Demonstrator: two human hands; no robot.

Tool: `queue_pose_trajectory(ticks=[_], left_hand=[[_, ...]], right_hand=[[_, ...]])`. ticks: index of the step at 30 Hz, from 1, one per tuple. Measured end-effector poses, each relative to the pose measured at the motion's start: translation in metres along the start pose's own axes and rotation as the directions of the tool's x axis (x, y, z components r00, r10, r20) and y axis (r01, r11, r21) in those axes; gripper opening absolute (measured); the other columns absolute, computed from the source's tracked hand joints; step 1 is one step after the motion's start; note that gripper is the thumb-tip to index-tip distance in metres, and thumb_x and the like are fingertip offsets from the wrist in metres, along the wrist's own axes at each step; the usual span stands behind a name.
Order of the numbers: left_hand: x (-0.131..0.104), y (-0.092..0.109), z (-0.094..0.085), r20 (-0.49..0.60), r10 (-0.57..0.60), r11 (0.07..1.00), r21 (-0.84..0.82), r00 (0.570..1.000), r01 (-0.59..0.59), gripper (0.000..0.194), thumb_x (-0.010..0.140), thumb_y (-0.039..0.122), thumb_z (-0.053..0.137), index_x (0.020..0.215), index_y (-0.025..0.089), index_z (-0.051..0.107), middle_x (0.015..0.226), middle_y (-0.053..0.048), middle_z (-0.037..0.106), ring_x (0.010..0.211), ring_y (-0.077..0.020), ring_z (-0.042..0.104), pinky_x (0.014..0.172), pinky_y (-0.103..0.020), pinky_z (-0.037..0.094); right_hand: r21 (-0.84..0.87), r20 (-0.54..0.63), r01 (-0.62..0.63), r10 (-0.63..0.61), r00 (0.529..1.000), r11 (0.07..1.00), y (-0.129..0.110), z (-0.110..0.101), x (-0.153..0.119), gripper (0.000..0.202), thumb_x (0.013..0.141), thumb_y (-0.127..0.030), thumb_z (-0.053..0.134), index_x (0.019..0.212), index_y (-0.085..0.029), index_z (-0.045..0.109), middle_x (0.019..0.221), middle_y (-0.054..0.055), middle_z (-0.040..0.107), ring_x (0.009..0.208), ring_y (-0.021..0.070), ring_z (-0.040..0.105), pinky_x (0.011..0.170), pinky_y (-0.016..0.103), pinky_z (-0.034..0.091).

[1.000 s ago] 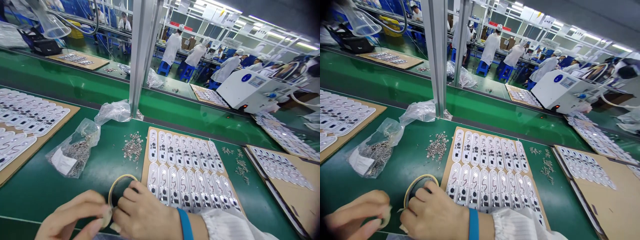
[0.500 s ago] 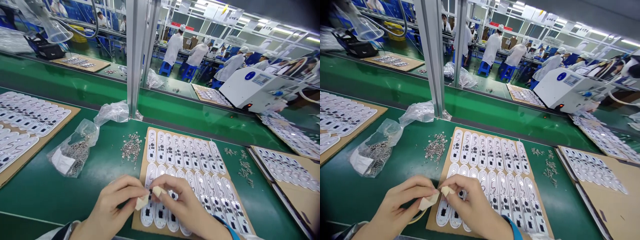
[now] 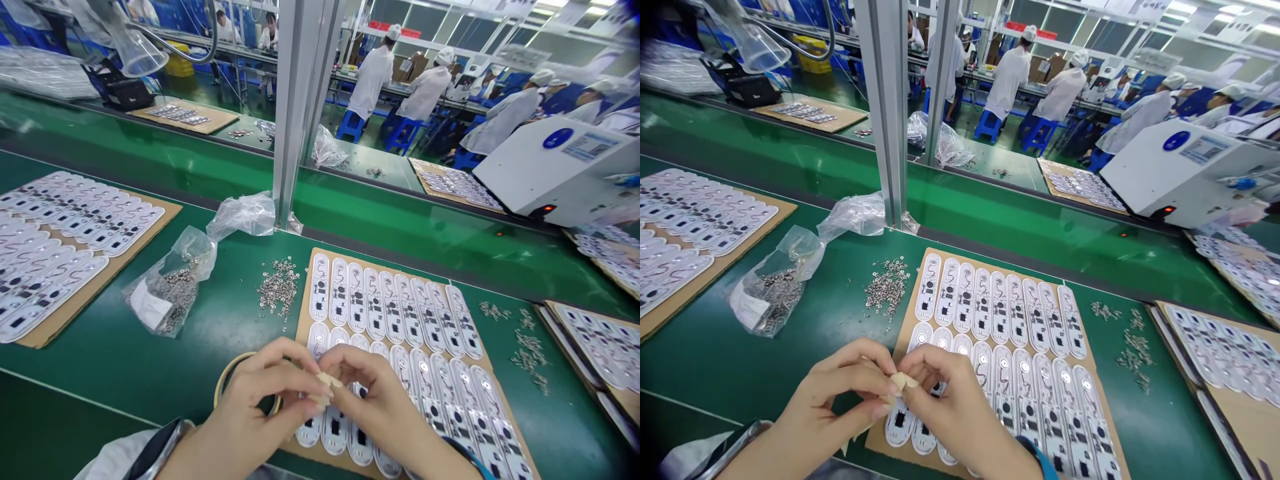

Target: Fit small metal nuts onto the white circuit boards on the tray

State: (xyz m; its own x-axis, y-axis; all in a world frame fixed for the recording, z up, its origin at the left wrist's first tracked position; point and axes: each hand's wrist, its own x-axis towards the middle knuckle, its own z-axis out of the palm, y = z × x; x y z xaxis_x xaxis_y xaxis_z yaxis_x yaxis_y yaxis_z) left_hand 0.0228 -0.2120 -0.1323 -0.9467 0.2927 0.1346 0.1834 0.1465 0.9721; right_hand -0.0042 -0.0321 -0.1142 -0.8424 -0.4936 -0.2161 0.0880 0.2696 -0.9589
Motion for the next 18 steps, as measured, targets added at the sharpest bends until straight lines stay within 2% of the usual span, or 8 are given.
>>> queue_pose_trajectory(ticks=[5,10,13,18], left_hand=[[-0.003,-0.001,0.006,0.004,-0.114,0.993,-0.04,0.994,0.114,0.016,0.082,0.028,0.056,0.087,0.025,0.071,0.098,-0.002,0.053,0.064,0.0051,0.053,0.062,-0.003,0.051],[-0.005,-0.008,0.01,0.062,-0.237,0.948,-0.204,0.97,0.244,0.019,0.083,0.033,0.055,0.096,0.031,0.068,0.102,0.0,0.048,0.059,0.0078,0.047,0.06,-0.003,0.05],[-0.005,-0.012,0.012,0.053,-0.254,0.918,-0.3,0.966,0.258,0.019,0.082,0.033,0.057,0.097,0.028,0.066,0.101,0.0,0.047,0.061,0.0077,0.048,0.059,-0.002,0.048],[-0.006,-0.013,0.016,0.024,-0.249,0.904,-0.354,0.968,0.241,0.017,0.081,0.033,0.058,0.094,0.024,0.065,0.101,0.0,0.047,0.064,0.0064,0.05,0.058,-0.002,0.046]], right_hand=[[-0.014,-0.012,-0.006,0.006,1.0,1.0,0.001,0.004,0.005,0.019,0.08,-0.033,0.059,0.075,-0.015,0.06,0.064,0.002,0.059,0.059,0.0093,0.052,0.057,0.022,0.043],[-0.085,-0.052,-0.013,0.008,0.999,0.996,0.001,0.005,0.007,0.018,0.079,-0.033,0.058,0.074,-0.016,0.059,0.063,0.0,0.058,0.057,0.0088,0.05,0.055,0.022,0.041],[-0.092,-0.073,-0.014,0.008,0.997,0.996,0.001,0.007,0.007,0.021,0.078,-0.036,0.06,0.073,-0.016,0.059,0.061,0.0,0.057,0.055,0.0079,0.046,0.053,0.021,0.039],[-0.111,-0.078,0.033,-0.041,0.996,0.993,0.001,0.009,0.007,0.018,0.08,-0.032,0.056,0.073,-0.016,0.059,0.06,0.0,0.058,0.054,0.0077,0.05,0.053,0.02,0.041]])
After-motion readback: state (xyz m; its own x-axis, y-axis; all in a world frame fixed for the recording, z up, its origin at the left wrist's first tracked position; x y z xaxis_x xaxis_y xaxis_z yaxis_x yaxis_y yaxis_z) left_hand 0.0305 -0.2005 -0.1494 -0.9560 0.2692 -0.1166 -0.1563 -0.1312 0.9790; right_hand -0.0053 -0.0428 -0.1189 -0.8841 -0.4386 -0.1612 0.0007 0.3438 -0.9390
